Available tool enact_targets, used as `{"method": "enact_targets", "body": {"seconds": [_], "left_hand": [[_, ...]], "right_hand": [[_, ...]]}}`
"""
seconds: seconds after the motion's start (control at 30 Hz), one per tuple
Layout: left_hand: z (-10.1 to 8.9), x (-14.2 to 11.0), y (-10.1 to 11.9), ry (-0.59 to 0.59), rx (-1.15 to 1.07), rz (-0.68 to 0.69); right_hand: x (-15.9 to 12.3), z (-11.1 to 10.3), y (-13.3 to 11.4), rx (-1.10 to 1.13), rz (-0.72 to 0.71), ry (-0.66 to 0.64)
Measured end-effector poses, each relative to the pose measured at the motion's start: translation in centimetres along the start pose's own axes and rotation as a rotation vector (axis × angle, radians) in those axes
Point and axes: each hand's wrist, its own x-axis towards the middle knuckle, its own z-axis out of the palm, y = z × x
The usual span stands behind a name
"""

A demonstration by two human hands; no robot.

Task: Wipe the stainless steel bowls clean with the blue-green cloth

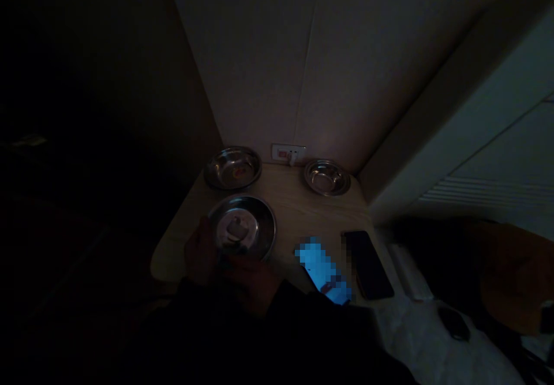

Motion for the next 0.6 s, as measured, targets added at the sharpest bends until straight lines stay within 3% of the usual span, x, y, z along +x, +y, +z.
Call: {"method": "enact_targets", "body": {"seconds": [0.2, 0.43, 0.6], "left_hand": [[0.3, 0.7, 1.1, -0.157, -0.068, 0.111], [0.2, 1.5, 2.7, -0.249, -0.120, 0.045], [0.1, 1.0, 0.9, -0.327, -0.284, 0.187]], "right_hand": [[-1.3, -1.0, 3.7, -0.370, -0.119, -0.063], [-0.1, 1.7, 1.5, -0.324, -0.105, 0.034], [0.6, 0.0, 1.6, -0.266, -0.068, 0.137]]}}
